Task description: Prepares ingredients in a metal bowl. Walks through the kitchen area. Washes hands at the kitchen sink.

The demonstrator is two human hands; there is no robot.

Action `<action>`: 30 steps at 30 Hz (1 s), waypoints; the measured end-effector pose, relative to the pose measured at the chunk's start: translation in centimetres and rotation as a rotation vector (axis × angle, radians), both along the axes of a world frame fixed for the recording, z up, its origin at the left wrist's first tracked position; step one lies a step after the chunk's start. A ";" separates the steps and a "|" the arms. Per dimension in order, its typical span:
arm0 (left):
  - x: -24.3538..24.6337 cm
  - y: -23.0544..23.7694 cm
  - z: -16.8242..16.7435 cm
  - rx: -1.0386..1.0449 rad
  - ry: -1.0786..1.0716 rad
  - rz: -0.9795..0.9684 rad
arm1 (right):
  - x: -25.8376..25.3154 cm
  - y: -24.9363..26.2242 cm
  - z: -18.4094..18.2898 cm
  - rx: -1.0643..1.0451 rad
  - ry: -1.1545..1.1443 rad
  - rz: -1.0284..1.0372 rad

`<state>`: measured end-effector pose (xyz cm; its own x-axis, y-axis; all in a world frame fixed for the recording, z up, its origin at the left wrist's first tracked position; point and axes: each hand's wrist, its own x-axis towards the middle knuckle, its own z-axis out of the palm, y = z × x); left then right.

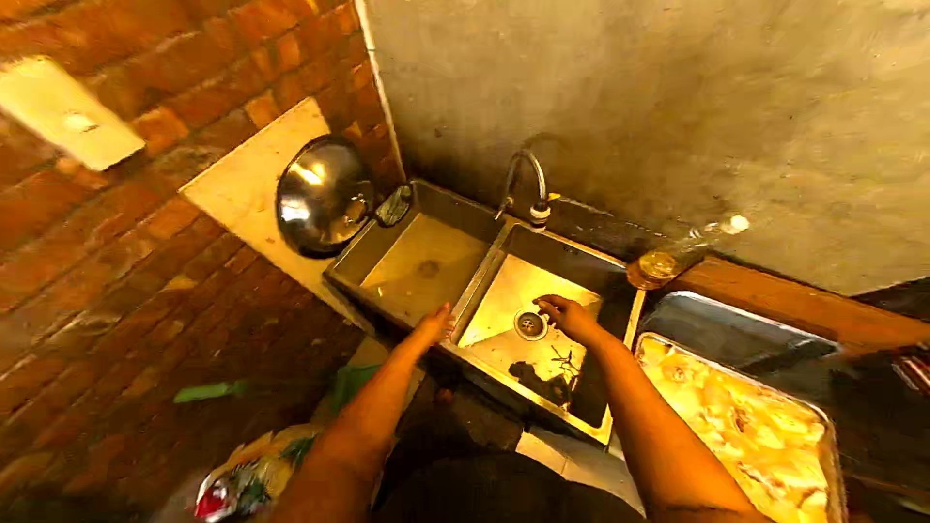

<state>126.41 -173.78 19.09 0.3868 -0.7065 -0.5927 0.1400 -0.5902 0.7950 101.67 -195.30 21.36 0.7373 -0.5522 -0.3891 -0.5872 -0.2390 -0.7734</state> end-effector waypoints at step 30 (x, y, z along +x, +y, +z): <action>12.4 -36.0 -9.7 -0.035 0.772 0.330 | 17.7 -14.5 -18.0 0.863 -0.091 -0.848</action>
